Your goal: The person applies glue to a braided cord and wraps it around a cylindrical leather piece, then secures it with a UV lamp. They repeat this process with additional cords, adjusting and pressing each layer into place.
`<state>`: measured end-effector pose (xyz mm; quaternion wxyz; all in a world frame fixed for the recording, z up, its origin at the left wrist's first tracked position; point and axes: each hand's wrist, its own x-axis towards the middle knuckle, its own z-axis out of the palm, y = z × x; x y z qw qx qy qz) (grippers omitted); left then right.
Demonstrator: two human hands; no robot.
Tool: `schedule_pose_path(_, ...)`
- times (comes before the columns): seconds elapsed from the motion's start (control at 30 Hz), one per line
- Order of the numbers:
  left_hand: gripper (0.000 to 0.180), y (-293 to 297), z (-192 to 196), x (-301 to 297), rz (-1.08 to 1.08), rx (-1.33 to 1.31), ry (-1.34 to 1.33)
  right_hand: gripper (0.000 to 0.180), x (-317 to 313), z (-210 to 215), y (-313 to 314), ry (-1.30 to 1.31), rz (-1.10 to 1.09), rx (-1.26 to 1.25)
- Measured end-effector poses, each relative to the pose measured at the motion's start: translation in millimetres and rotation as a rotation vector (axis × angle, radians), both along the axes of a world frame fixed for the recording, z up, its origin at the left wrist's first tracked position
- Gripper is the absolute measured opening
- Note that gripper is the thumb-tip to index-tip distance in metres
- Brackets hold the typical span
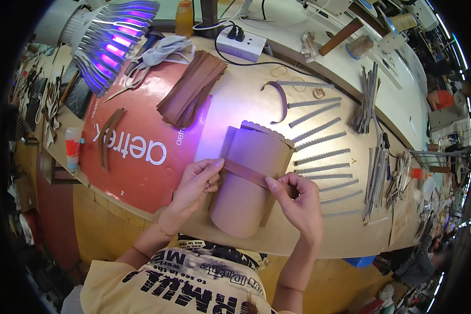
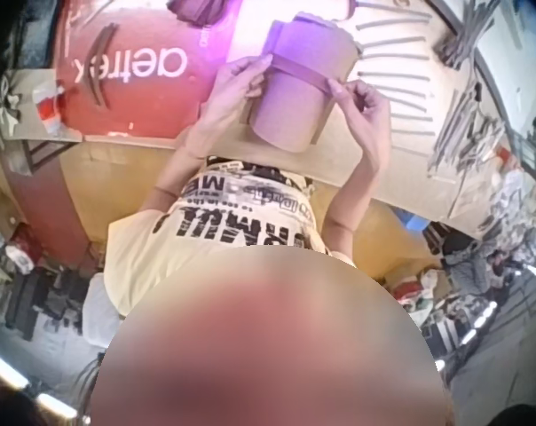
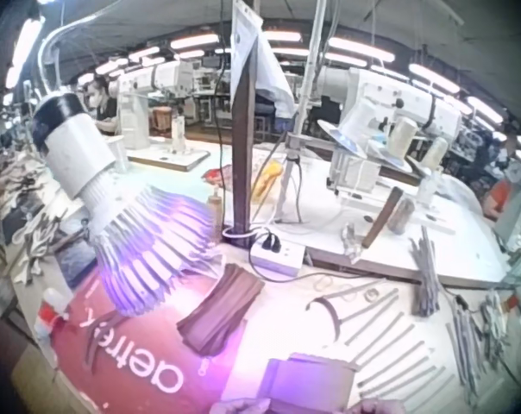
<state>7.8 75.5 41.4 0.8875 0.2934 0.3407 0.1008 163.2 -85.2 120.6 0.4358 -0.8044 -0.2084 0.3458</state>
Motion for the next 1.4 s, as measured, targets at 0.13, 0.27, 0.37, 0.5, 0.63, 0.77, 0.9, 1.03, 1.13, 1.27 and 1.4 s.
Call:
schedule_pose_path(0.13, 0.015, -3.6, 2.6, -0.1, 0.035, -0.031, 0.008, 0.030, -0.2, -5.8, -3.7, 0.005, -0.034, 0.011)
schedule_pose_path(0.27, 0.014, -8.7, 1.5, -2.6, 0.081, -0.049, -0.016, 0.031, 3.0, -16.7, -5.1, 0.064, -0.074, 0.026)
schedule_pose_path(0.37, 0.017, -9.6, -2.4, -4.4, 0.063, -0.012, -0.002, 0.030, 5.1, -24.8, -8.6, 0.130, -0.074, 0.099)
schedule_pose_path(0.5, 0.018, -7.4, -5.1, -4.3, 0.005, 0.070, 0.041, 0.026, 5.0, -40.1, -15.5, 0.200, -0.099, 0.159)
schedule_pose_path(0.63, 0.018, -12.7, -6.4, -0.4, 0.015, 0.228, 0.115, 0.024, 1.1, -61.4, -23.3, 0.340, -0.174, 0.281)
schedule_pose_path(0.77, 0.015, -15.1, -14.9, -1.1, 0.022, 0.325, 0.095, 0.019, -6.7, -77.9, -27.1, 0.447, -0.269, 0.397)
schedule_pose_path(0.9, 0.020, -16.9, -23.3, -8.1, 0.105, 0.308, 0.141, 0.017, -12.7, -82.7, -28.2, 0.453, -0.368, 0.435)
schedule_pose_path(1.03, 0.027, -32.3, -16.9, -12.8, 0.258, 0.774, 0.148, 0.021, -16.5, -82.0, -27.6, 0.443, -0.398, 0.447)
schedule_pose_path(1.13, 0.033, -30.8, -9.6, -14.2, 0.133, 1.247, 0.140, 0.023, -18.9, -81.8, -26.9, 0.439, -0.419, 0.451)
schedule_pose_path(1.27, 0.036, -26.6, -10.1, -11.2, 0.000, 1.350, 0.144, 0.019, -21.2, -83.0, -26.8, 0.415, -0.421, 0.441)
schedule_pose_path(1.4, 0.033, -23.3, -17.9, -14.3, 0.055, 1.464, 0.072, 0.023, -22.3, -85.7, -27.4, 0.417, -0.437, 0.456)
